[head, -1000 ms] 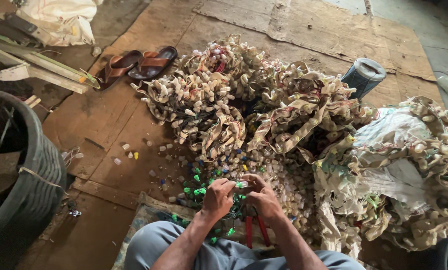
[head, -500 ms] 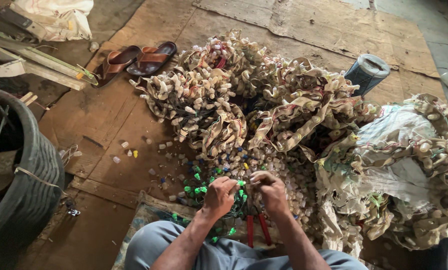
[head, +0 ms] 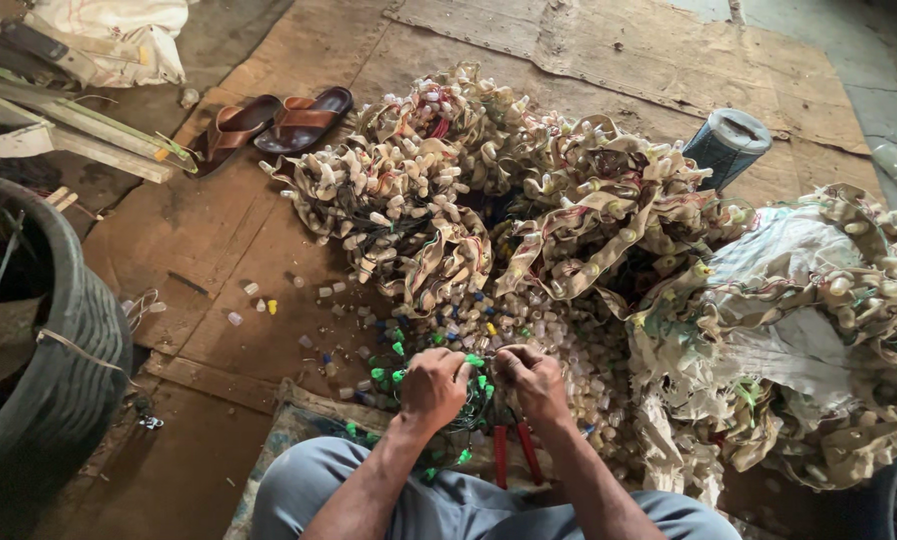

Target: The person sits on the floor and uses a knife to cut green plastic caps off of a string of lights. The cut caps fall onto a pile on the floor as the person continues to work through the string.

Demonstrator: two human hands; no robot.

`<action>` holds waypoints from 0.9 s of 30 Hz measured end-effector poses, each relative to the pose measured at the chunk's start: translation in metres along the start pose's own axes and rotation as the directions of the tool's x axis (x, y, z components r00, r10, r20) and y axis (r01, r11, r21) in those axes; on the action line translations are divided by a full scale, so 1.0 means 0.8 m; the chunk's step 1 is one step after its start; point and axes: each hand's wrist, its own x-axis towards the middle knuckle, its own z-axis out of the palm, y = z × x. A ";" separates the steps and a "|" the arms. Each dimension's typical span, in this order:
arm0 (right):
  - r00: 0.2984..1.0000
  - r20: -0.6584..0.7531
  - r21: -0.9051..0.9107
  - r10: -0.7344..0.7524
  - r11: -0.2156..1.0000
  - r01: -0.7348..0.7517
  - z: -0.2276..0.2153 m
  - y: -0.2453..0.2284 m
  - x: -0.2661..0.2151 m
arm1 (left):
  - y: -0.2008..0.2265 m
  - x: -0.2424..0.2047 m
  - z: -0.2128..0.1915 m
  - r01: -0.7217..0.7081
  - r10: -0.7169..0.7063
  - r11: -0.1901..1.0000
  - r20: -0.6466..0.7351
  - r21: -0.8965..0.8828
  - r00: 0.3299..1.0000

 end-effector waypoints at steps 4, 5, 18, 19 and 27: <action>0.996 0.009 -0.007 -0.088 0.996 0.088 -0.005 0.007 0.007 | 0.000 0.004 -0.003 -0.163 0.178 0.983 -0.210 0.085 0.961; 0.998 0.018 0.005 -0.066 0.998 0.066 -0.003 0.007 0.005 | -0.001 0.004 -0.001 -0.235 0.253 0.967 -0.258 0.101 0.932; 0.890 0.023 -0.907 0.455 0.384 -0.172 -0.050 0.031 -0.042 | -0.019 0.004 0.013 0.055 -0.078 0.970 -0.090 -0.236 0.993; 0.867 0.009 -0.922 0.499 0.340 -0.186 -0.056 0.041 -0.051 | -0.018 0.004 0.013 0.057 -0.084 0.967 -0.097 -0.248 0.992; 0.834 -0.025 -0.800 0.551 0.489 -0.347 -0.067 0.075 -0.032 | -0.025 0.001 0.007 0.088 -0.125 0.966 -0.142 -0.245 0.982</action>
